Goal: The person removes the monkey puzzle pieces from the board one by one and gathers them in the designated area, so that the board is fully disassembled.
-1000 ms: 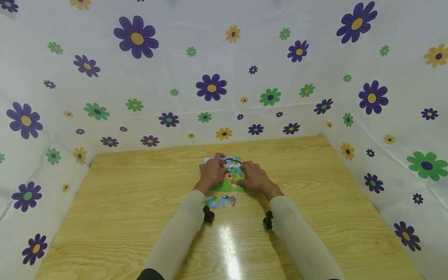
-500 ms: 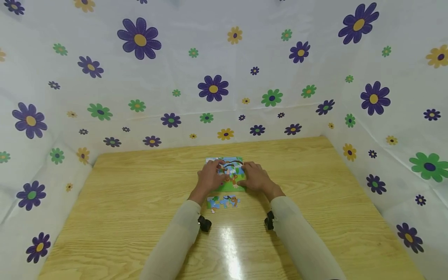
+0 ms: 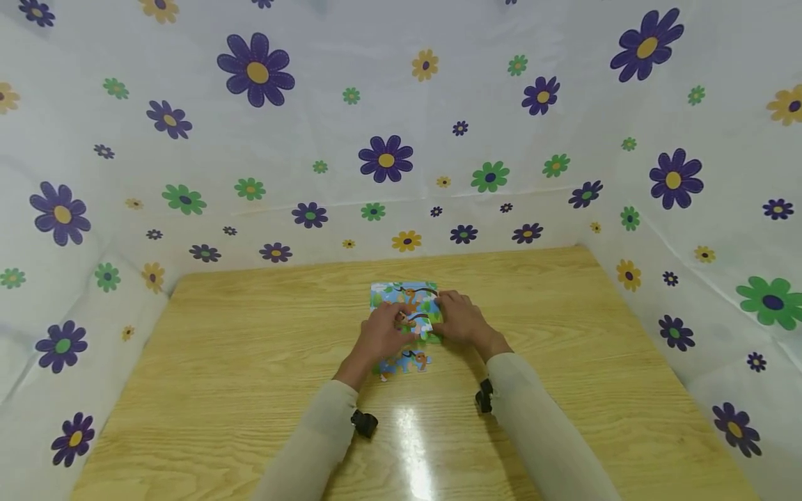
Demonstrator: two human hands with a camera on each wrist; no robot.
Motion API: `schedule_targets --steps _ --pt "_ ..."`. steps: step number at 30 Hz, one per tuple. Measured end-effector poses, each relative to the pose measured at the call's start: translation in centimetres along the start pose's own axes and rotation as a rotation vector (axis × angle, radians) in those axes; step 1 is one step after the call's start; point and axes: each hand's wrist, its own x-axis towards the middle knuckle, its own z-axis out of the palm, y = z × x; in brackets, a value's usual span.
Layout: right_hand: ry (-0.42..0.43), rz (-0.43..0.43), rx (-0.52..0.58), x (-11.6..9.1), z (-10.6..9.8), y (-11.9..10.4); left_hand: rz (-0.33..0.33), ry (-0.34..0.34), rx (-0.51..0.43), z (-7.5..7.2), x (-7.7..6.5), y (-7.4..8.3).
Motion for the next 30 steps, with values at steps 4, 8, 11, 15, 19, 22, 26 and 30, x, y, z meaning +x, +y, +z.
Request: schedule_targets --steps 4,8,11,15,19,22,26,30 --pt "0.002 -0.002 -0.016 0.1 0.1 0.2 0.031 -0.034 0.031 0.3 -0.8 0.4" --pt "-0.002 -0.008 -0.03 0.2 0.0 0.0 0.061 -0.067 0.06 0.9 -1.5 0.6" --pt "-0.013 -0.007 -0.034 0.1 0.0 -0.1 0.082 -0.084 0.085 1.4 -1.9 0.9" --pt "-0.009 -0.014 -0.048 0.0 -0.1 -0.1 0.103 -0.102 0.108 2.0 -2.4 1.6" --pt "-0.005 -0.016 -0.049 0.1 0.0 -0.1 0.115 -0.116 0.146 2.5 -2.8 2.2" --pt "-0.008 -0.015 -0.048 0.1 0.0 -0.1 0.133 -0.112 0.182 2.8 -2.9 2.3" --pt "-0.008 -0.012 -0.057 0.1 -0.1 -0.2 0.147 -0.095 0.219 3.1 -3.0 2.3" --pt "-0.013 -0.001 -0.048 -0.1 -0.2 -0.3 0.144 -0.09 0.22 3.3 -3.1 2.6"
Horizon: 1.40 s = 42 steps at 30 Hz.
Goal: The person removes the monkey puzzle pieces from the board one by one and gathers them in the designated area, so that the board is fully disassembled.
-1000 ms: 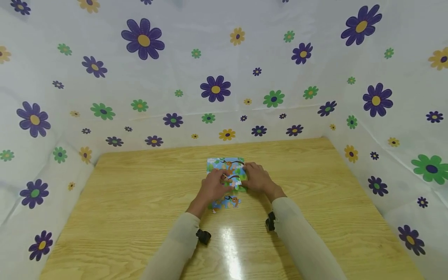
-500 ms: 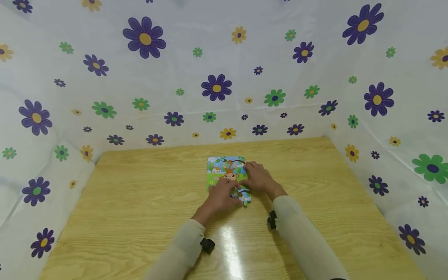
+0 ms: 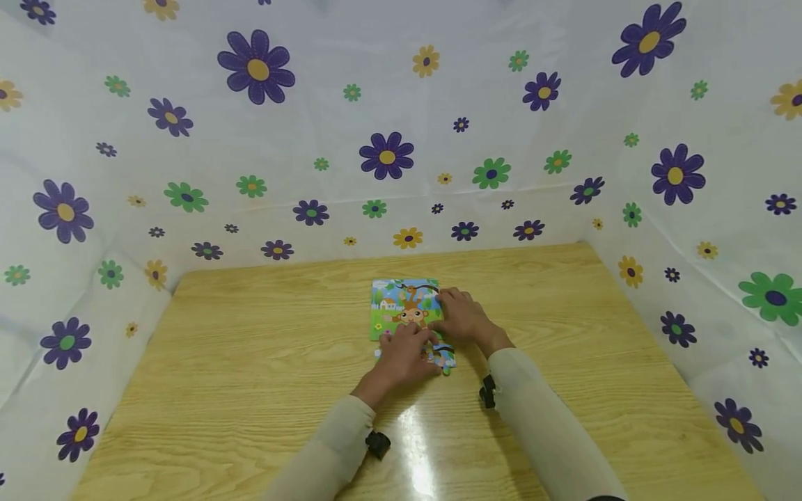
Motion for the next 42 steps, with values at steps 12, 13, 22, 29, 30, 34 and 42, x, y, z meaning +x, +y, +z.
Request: schedule_targets --steps 12,13,22,29,30,34,42 --pt "-0.003 0.0 -0.004 0.1 0.1 0.0 -0.035 -0.014 0.046 0.5 0.2 0.5" --pt "-0.004 0.001 0.001 0.1 0.1 0.0 -0.036 -0.015 0.045 0.5 0.2 0.5" --pt "-0.002 0.012 0.015 0.3 0.3 0.3 -0.043 -0.005 -0.02 -0.2 0.4 -0.1" --pt "-0.005 0.004 0.013 0.2 0.4 0.3 -0.118 0.073 -0.059 -1.1 0.9 -2.6" --pt "-0.006 0.003 0.01 0.2 0.4 0.3 -0.132 0.083 -0.058 -1.3 1.0 -2.9" --pt "-0.003 -0.01 0.007 0.1 0.5 0.3 -0.2 0.122 -0.07 -2.0 1.4 -4.3" --pt "0.001 -0.029 0.008 -0.2 0.7 0.1 -0.286 0.079 -0.027 -3.2 2.4 -6.7"
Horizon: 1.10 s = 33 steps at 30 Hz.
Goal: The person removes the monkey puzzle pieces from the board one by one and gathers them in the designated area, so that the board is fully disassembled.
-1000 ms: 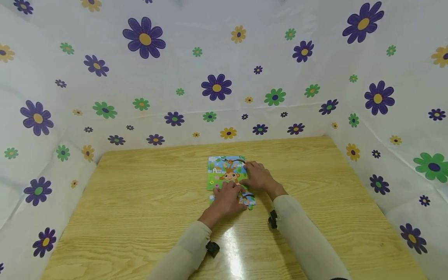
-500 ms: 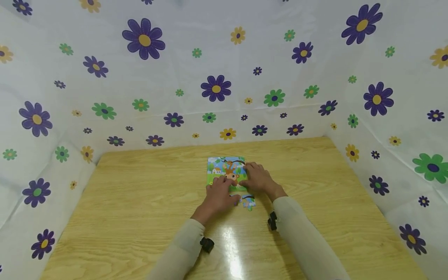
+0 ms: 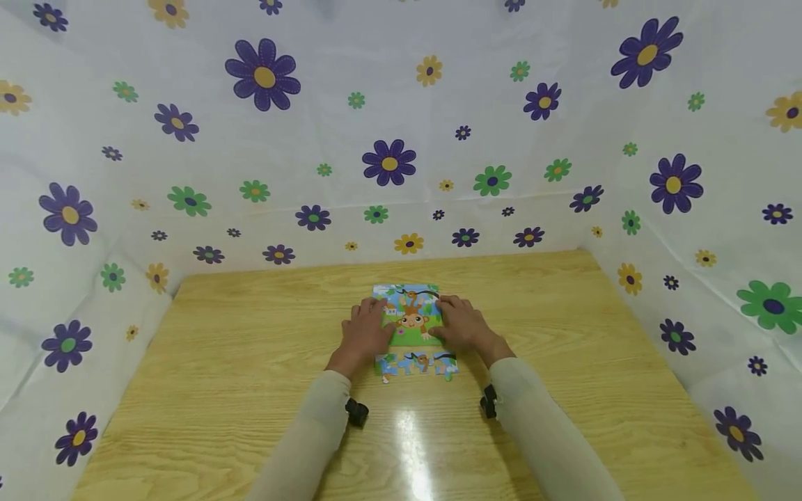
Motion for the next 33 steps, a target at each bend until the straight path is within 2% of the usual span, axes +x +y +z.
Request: schedule_targets --steps 5,10,17,20,25,33 --pt "-0.014 0.001 -0.004 -0.2 0.0 -0.1 -0.015 -0.018 0.002 -0.5 0.4 -0.3" --pt "-0.026 0.003 -0.023 -0.2 0.2 0.1 -0.003 0.006 0.01 -0.4 0.8 -0.6" --pt "0.036 -0.031 0.0 -0.3 0.2 -0.4 -0.015 0.027 0.006 -0.5 1.5 -0.9" --pt "0.034 -0.053 -0.005 -0.5 0.2 -0.8 -0.032 0.02 0.008 -0.4 1.6 -0.9" --pt "-0.006 -0.057 -0.088 -0.7 0.3 -1.4 -0.038 0.018 -0.016 -0.6 1.6 -0.9" --pt "0.038 -0.064 -0.128 -0.6 1.0 -1.8 -0.046 0.047 -0.043 -0.6 1.6 -0.8"
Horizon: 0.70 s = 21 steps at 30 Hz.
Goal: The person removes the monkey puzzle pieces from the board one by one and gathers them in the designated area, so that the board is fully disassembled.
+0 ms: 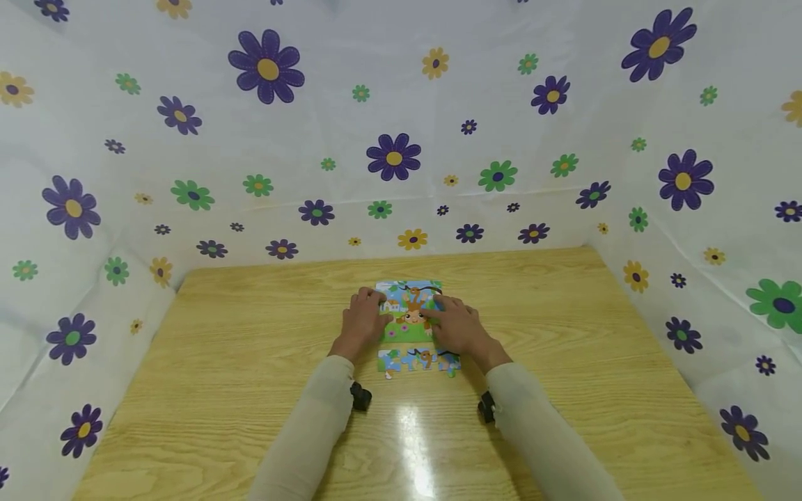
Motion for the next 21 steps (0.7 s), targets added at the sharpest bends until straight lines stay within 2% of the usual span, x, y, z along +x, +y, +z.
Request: schedule_targets --steps 4,9,15,21 --pt "0.023 -0.02 -0.036 0.0 0.22 -0.22 -0.013 0.033 -0.006 0.12 -0.08 -0.07" --pt "0.013 -0.038 -0.064 -0.01 0.32 -0.34 -0.003 0.064 0.034 0.1 -0.14 -0.21" --pt "-0.002 -0.051 -0.052 0.02 0.06 -0.42 0.02 0.052 0.01 -0.28 -0.18 -0.45" --pt "-0.007 -0.057 -0.033 0.0 -0.18 -0.43 0.009 0.034 -0.002 -0.67 -0.28 -0.61"
